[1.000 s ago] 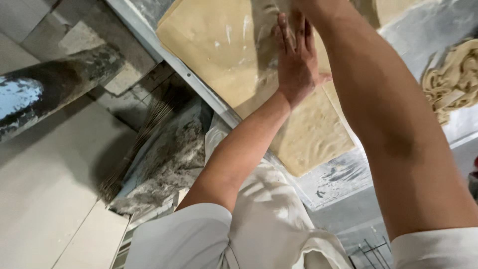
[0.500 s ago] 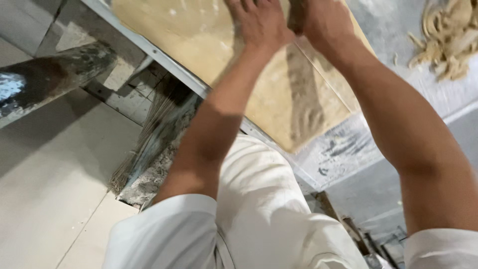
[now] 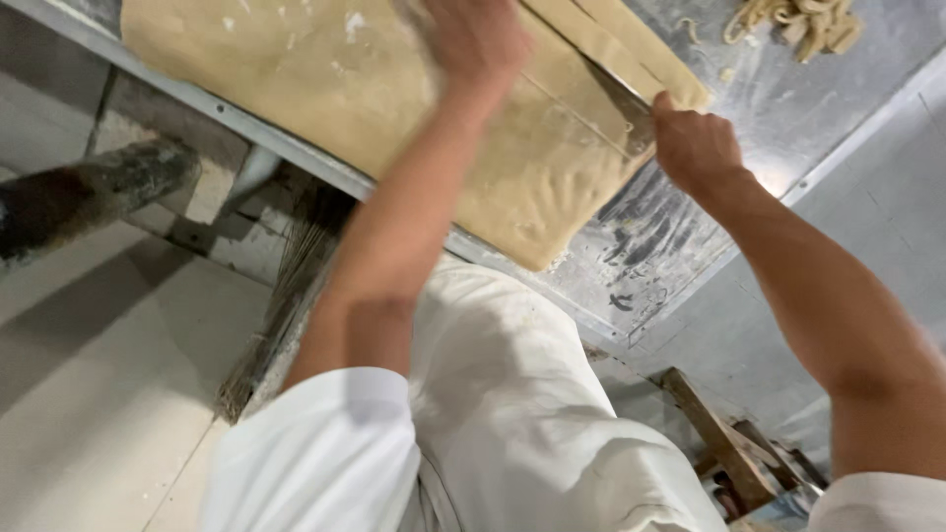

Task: The person cleans a workspace with a squeegee, spreads out sheets of dough on a metal table, and uses a knife and straight-edge to cut the dough into strips and small squares.

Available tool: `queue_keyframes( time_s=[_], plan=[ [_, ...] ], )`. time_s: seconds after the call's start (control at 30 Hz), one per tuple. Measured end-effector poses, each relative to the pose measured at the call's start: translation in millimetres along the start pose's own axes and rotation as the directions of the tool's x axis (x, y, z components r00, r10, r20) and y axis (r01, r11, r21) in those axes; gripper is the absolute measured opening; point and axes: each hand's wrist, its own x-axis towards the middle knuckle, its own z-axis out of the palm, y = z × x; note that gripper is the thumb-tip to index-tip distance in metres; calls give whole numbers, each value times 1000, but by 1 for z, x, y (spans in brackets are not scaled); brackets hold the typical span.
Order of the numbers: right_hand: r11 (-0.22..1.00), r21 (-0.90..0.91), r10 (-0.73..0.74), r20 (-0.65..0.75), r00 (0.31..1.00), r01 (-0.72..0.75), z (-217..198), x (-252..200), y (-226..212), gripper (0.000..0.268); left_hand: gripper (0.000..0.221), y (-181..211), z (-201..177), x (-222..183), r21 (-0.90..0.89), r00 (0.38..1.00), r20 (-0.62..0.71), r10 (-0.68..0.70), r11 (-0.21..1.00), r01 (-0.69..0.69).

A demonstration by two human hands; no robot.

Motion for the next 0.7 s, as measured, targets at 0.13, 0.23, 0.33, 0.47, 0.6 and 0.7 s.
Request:
queue_keyframes(
  time_s=[0.13, 0.23, 0.33, 0.47, 0.6, 0.7],
  plan=[
    [1000, -10, -27, -58, 998, 27, -1, -1, -3, 18, 64, 92, 3, -56, -207, 931, 220, 290, 947, -246],
    [997, -17, -79, -146, 986, 77, 2, 0, -2, 15, 31, 123, -6, -73, -229, 913, 293, 285, 948, -222],
    [995, 99, -2, 2, 1000, 2, 5, 0, -5, 24, 19, 137, -12, -76, -217, 894, 389, 224, 965, -148],
    [999, -10, -44, -41, 998, 43, 22, -6, 9, 27, 20, 138, -7, -71, -224, 890, 408, 203, 967, -118],
    [997, 42, -57, -75, 996, 60, 55, -41, 58, 37, 39, 136, -10, -75, -248, 905, 362, 224, 959, -139],
    [995, -53, 88, 86, 992, -84, 78, -84, 97, 44, 41, 136, -11, -72, -243, 909, 340, 239, 957, -161]
  ],
)
